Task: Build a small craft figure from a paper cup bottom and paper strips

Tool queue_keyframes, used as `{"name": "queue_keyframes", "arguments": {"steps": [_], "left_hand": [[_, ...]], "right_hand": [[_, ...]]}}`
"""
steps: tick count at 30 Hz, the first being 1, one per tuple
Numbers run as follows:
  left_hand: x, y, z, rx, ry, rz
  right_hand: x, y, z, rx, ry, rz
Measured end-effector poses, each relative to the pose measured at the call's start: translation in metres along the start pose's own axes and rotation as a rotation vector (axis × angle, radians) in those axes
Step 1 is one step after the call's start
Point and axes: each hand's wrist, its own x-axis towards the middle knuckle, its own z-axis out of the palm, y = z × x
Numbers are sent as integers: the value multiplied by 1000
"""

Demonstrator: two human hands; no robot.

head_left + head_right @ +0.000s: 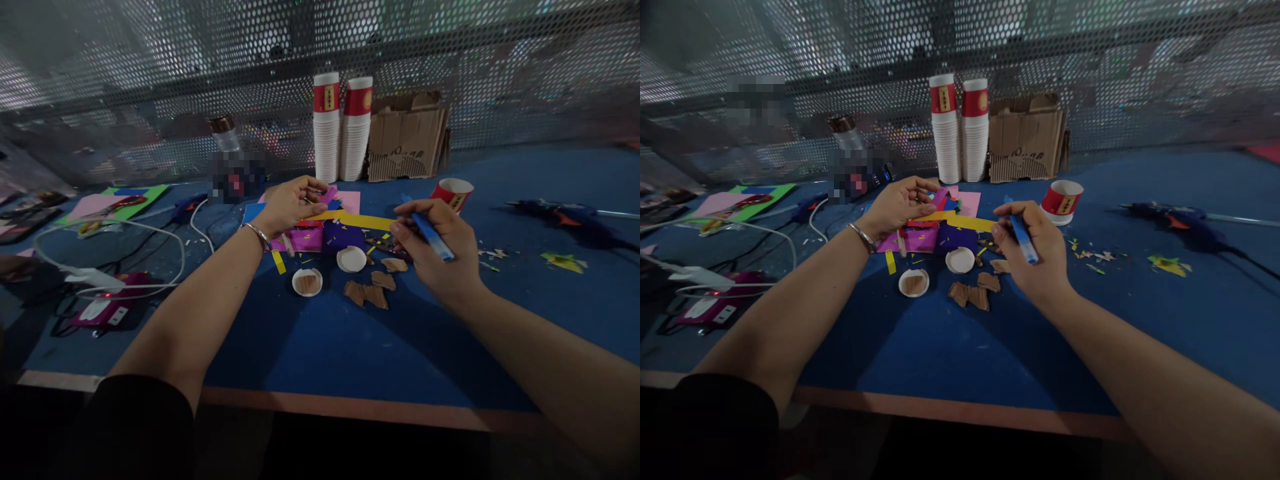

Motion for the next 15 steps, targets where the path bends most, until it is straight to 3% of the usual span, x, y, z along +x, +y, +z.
{"name": "queue_keyframes", "arguments": {"steps": [4,9,15], "left_hand": [[3,-15,-13,59,93,-28],[4,-20,-17,119,131,-20],[4,-32,-20,359,200,23]], "right_hand": [[-1,1,1,-15,-31,-14],[-2,11,1,-9,-76,-5],[-2,16,1,-38,-85,-26]]}}
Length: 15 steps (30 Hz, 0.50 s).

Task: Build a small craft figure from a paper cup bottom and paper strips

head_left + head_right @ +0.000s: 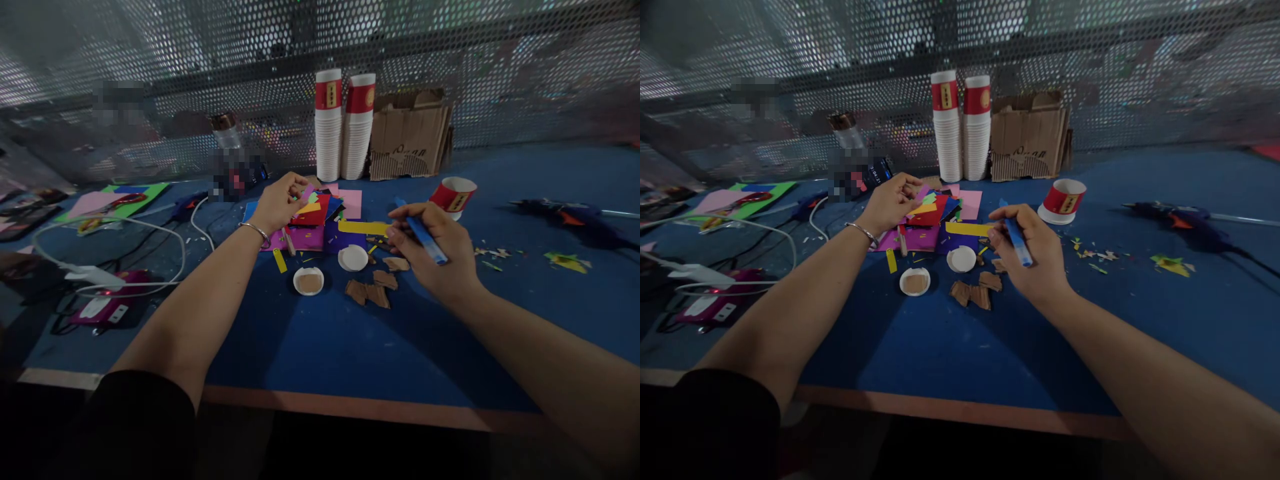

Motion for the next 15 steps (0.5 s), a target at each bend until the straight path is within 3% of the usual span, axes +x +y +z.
{"name": "queue_keyframes", "arguments": {"steps": [4,8,11,15], "left_hand": [[-1,-3,-5,137,22,-29],[-2,24,-9,261,58,61],[-5,58,-2,237,-64,146],[-13,89,15,170,-327,216]], "right_hand": [[-1,-3,0,-16,-10,-12],[-1,-4,0,-21,-15,11],[0,-3,1,-16,-22,15],[-1,-4,0,-14,-25,10]]}}
